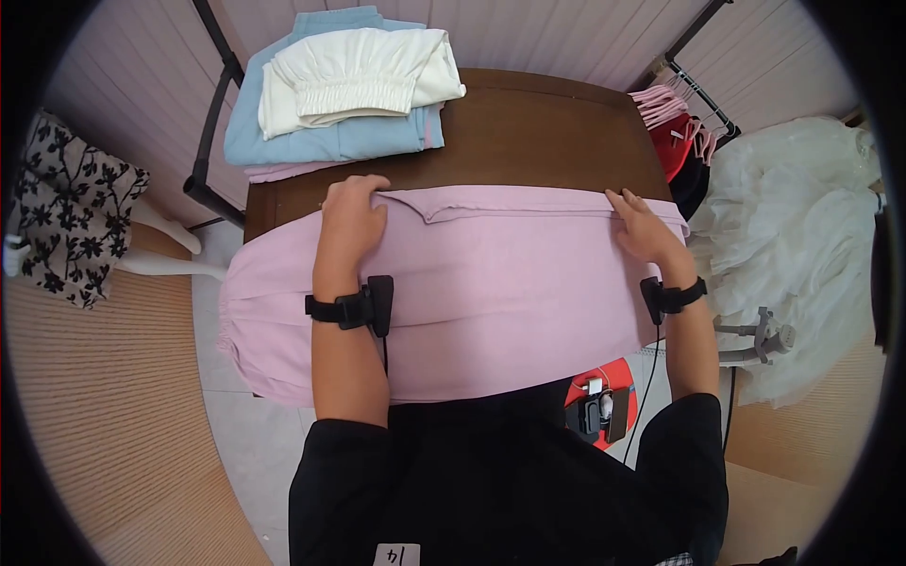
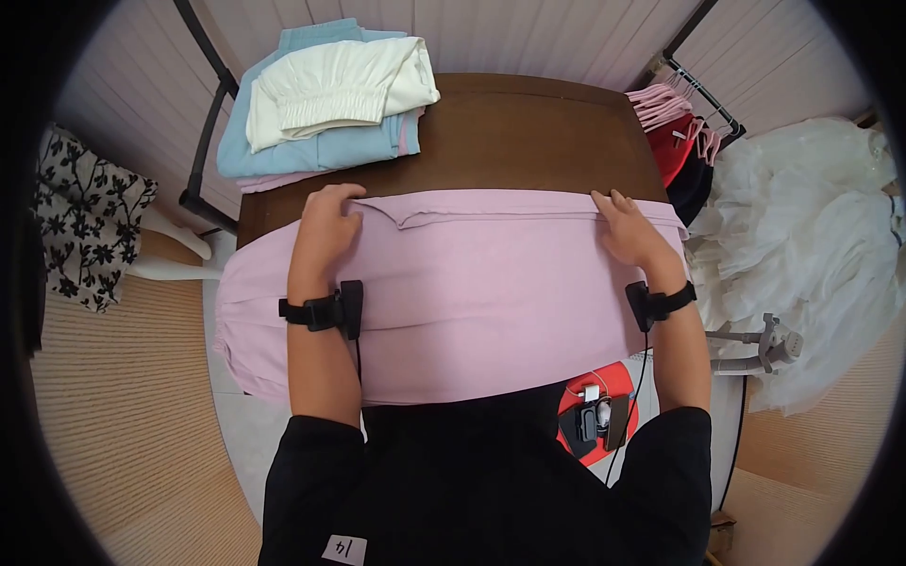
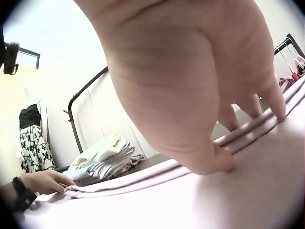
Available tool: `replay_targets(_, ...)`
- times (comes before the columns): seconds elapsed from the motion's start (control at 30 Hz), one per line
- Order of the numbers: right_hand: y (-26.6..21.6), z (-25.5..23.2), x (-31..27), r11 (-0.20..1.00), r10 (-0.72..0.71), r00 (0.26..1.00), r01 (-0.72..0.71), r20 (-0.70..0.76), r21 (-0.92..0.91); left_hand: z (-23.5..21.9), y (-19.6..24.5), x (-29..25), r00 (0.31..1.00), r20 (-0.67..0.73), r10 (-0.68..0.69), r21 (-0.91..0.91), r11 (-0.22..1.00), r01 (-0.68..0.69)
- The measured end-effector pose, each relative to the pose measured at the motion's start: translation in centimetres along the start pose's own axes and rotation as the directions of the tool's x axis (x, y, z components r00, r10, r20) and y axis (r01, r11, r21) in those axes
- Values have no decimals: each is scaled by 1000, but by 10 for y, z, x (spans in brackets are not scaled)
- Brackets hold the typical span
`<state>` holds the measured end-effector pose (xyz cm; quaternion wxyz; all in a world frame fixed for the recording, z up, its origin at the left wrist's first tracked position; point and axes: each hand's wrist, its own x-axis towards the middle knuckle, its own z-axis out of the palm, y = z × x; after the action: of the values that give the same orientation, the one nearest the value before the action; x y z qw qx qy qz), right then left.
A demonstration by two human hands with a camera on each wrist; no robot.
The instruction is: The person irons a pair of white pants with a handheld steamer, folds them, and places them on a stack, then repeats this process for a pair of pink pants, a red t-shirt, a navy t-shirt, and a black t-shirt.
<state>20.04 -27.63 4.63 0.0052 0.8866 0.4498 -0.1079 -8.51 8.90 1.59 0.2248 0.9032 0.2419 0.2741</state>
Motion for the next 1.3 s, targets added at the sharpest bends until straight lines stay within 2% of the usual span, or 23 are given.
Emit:
replay_targets(0.03,-2,4,0,1000,-8,1000,8,-3,3,-1,-2,-2,990,130,-58,41,998,53)
replay_targets(0.13,-4,8,-4,999,38,999,-38,-15,-13,1,-14,7,979,187,-85,13,996,84)
replay_targets(0.2,-2,9,-6,995,103,994,-103,27,-8,-2,-22,12,971,218,-102,1,995,104)
replay_targets(0.27,2,14,-8,995,96,995,-96,13,3,-12,-26,17,962,270,-29,25,999,23)
replay_targets(0.3,5,16,-9,995,97,995,-97,-2,12,-20,-29,19,963,268,-31,31,999,24)
replay_targets(0.37,11,16,-10,996,75,997,-75,-9,41,-38,-42,21,894,426,-136,151,986,78)
replay_targets(0.4,14,17,-12,996,58,998,-57,-13,67,-49,-48,19,881,446,-157,207,976,69)
replay_targets(0.53,21,18,-17,988,41,999,-40,-2,150,-82,-90,2,892,419,-172,351,936,16)
replay_targets(0.6,25,23,-17,987,28,999,-25,-19,158,-101,-87,-23,974,190,-125,402,915,39)
replay_targets(0.67,24,23,-18,987,22,999,-16,-39,160,-117,-54,-51,986,161,-40,213,977,5)
replay_targets(0.73,16,20,-23,980,61,997,-52,-42,194,-125,-21,-79,954,295,-58,166,986,9)
replay_targets(0.77,15,19,-25,979,79,996,-69,-42,192,-121,-13,-102,966,258,-14,122,992,-18)
replay_targets(0.8,16,17,-28,973,79,996,-69,-37,220,-124,0,-115,941,333,-63,63,997,44)
replay_targets(0.83,19,14,-31,967,84,996,-73,-37,245,-120,2,-134,928,360,-99,118,991,60)
replay_targets(0.93,48,23,-41,964,175,979,-150,-102,218,-115,10,-158,937,345,-63,121,992,22)
replay_targets(1.0,68,30,-47,951,253,955,-216,-156,221,-111,8,-164,966,240,-93,117,991,66)
replay_targets(1.03,79,31,-48,947,273,948,-235,-161,220,-108,7,-166,966,248,-74,105,993,49)
replay_targets(1.1,100,37,-47,931,318,932,-274,-171,240,-104,5,-170,979,169,-110,63,993,101)
replay_targets(1.13,106,39,-46,908,323,926,-245,-195,340,-102,4,-171,980,173,-95,60,994,86)
replay_targets(1.17,114,41,-46,903,336,920,-254,-200,347,-100,3,-172,982,153,-110,60,993,101)
replay_targets(1.23,121,44,-52,797,417,889,-258,-189,546,-99,4,-170,984,144,-103,57,994,96)
replay_targets(1.27,121,44,-57,789,434,880,-268,-192,553,-98,5,-170,983,140,-117,51,993,111)
replay_targets(1.3,121,44,-62,631,478,867,-228,-140,742,-98,6,-169,982,137,-132,46,991,126)
